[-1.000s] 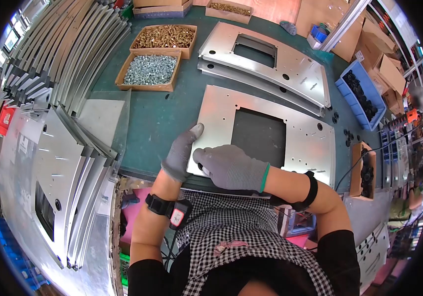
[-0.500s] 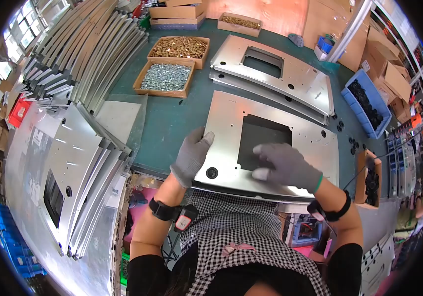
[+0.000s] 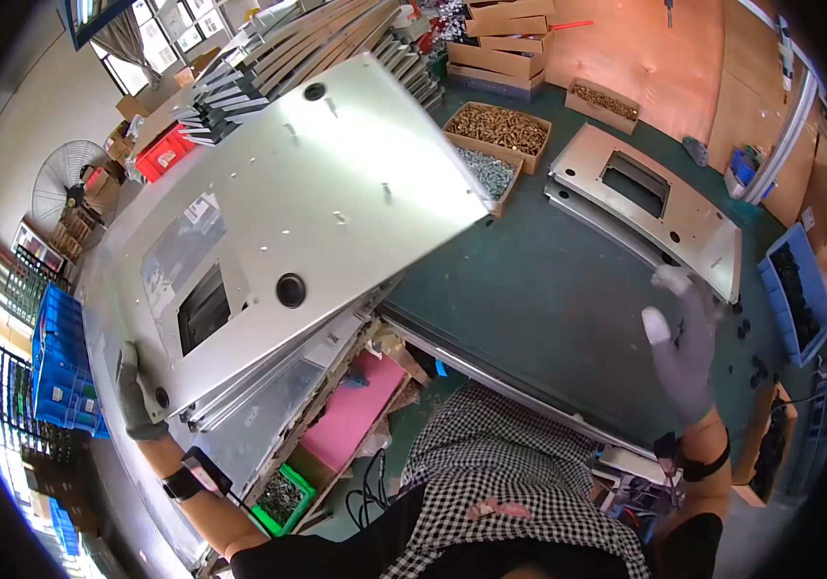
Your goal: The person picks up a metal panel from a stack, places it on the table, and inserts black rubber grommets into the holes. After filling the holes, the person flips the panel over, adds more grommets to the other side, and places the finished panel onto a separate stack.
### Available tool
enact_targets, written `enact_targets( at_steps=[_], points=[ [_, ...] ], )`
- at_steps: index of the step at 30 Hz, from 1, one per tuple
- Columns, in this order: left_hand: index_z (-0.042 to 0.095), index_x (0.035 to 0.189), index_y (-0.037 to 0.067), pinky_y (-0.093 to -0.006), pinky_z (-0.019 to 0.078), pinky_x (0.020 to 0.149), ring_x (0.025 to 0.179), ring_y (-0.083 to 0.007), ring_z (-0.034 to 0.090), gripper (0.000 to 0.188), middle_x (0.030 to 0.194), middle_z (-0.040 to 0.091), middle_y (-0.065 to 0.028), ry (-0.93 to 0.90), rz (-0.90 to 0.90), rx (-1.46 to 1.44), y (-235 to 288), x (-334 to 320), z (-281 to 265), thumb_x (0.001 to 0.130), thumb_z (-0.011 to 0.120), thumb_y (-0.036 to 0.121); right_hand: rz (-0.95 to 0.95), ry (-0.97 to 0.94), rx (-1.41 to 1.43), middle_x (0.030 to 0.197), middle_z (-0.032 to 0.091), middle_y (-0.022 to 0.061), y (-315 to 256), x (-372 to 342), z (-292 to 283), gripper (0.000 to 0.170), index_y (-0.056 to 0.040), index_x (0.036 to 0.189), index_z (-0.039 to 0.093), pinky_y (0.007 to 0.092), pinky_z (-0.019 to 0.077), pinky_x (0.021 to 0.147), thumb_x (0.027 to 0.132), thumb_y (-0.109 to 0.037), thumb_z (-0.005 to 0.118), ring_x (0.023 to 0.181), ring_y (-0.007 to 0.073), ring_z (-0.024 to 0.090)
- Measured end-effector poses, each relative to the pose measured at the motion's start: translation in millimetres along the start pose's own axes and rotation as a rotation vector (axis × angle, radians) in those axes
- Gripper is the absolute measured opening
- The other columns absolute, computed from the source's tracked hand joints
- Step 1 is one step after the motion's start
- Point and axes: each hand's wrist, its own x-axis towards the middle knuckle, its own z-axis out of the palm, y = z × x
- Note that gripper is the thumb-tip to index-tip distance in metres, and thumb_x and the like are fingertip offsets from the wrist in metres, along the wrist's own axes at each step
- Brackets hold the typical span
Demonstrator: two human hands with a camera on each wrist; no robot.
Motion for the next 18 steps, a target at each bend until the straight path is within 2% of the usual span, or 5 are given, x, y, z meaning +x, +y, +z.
enact_targets(
  at_steps=[3, 7, 13, 16, 18],
  points=[
    [0.065, 0.114, 0.006, -0.0255, 0.0511, 0.074, 0.085, -0.0089, 0.062, 0.03, 0.097, 0.066, -0.0008, 0.044, -0.151, 0.041, -11, 22, -99, 0.095, 0.063, 0.03, -0.017, -0.009, 0.002, 0.1, 0.061, 0.0139, 4, 4, 16, 0.035, -0.0021, 0.113, 0.058, 0.0409, 0.0452, 0.087, 0.085, -0.021, 0.066, 0.095, 0.0317, 0.057],
    [0.063, 0.118, 0.003, -0.0282, 0.0505, 0.078, 0.09, -0.0135, 0.062, 0.037, 0.102, 0.065, -0.0058, 0.145, -0.335, 0.347, -28, 33, -174, 0.095, 0.063, 0.033, 0.007, -0.05, 0.033, 0.1, 0.064, 0.0116, 16, 10, 35, 0.032, -0.0043, 0.113, 0.06, 0.0411, 0.0448, 0.087, 0.087, -0.023, 0.065, 0.096, 0.0308, 0.059],
    [0.062, 0.121, 0.002, -0.0333, 0.0494, 0.084, 0.097, -0.0217, 0.061, 0.037, 0.108, 0.064, -0.0122, 0.055, -0.378, 0.916, -57, 96, -167, 0.095, 0.06, 0.028, 0.081, -0.097, -0.154, 0.094, 0.065, 0.0091, 76, -7, 35, 0.028, -0.0088, 0.11, 0.061, 0.0426, 0.0446, 0.09, 0.087, -0.023, 0.065, 0.096, 0.03, 0.061],
    [0.061, 0.122, 0.001, -0.0358, 0.0488, 0.087, 0.1, -0.0259, 0.061, 0.037, 0.111, 0.063, -0.0154, 0.083, -0.239, 1.231, -45, 104, -128, 0.095, 0.058, 0.025, 0.095, -0.121, -0.265, 0.097, 0.065, 0.0104, 133, -5, 46, 0.027, -0.0099, 0.11, 0.061, 0.0433, 0.0443, 0.091, 0.086, -0.021, 0.065, 0.098, 0.0306, 0.061],
    [0.061, 0.123, 0.001, -0.0376, 0.0484, 0.088, 0.102, -0.0286, 0.061, 0.037, 0.113, 0.063, -0.0175, 0.09, -0.053, 1.364, -26, 99, -87, 0.095, 0.057, 0.024, 0.129, -0.146, -0.297, 0.105, 0.064, 0.012, 166, 10, 57, 0.028, -0.0091, 0.11, 0.061, 0.0434, 0.0433, 0.094, 0.087, -0.024, 0.065, 0.102, 0.0301, 0.06]
  ],
)
